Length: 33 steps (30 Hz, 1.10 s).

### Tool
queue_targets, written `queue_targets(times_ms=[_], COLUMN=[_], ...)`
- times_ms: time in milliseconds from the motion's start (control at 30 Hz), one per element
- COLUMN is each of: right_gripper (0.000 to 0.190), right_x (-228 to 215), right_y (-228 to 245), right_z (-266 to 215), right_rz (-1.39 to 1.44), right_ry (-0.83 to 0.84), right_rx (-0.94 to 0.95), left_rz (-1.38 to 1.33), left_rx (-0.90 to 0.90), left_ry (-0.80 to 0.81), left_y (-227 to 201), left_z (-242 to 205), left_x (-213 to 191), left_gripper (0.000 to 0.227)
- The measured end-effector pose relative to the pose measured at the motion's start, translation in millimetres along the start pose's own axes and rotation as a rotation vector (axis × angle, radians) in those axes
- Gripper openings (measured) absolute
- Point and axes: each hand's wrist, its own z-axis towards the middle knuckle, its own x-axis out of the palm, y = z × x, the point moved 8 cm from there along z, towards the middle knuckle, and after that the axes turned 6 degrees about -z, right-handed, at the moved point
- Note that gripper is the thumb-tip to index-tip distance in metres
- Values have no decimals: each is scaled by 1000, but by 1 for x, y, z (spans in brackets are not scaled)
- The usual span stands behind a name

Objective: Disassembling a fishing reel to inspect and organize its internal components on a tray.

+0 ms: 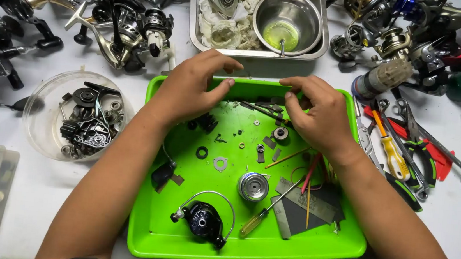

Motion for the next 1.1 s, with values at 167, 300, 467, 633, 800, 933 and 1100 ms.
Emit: queue_targets(times_ms=[167,300,467,633,800,933,1100], right_gripper=[26,24,25,24,23,23,24], right_x=[3,5,3,3,-1,-5,-11], right_y=[0,-3,-5,-2,0,-1,-6], right_z=[-3,-3,0,1,0,-2,-3], right_rz=[10,14,26,-4,17,16,54], right_ry=[43,67,77,90,67,28,-27], right_rx=[11,26,52,57,43,28,37], left_rz=[8,30,69,73,92,105,93], left_rx=[-25,-77,-99,-102,-94,-79,-96], left_ry=[31,64,90,97,107,120,115], left_y=[2,5,6,3,4,2,3], left_z=[-1,-1,0,-2,-3,-1,-1], left_x=[1,2,5,5,8,7,5], left_gripper=[26,27,27,25,26,27,26])
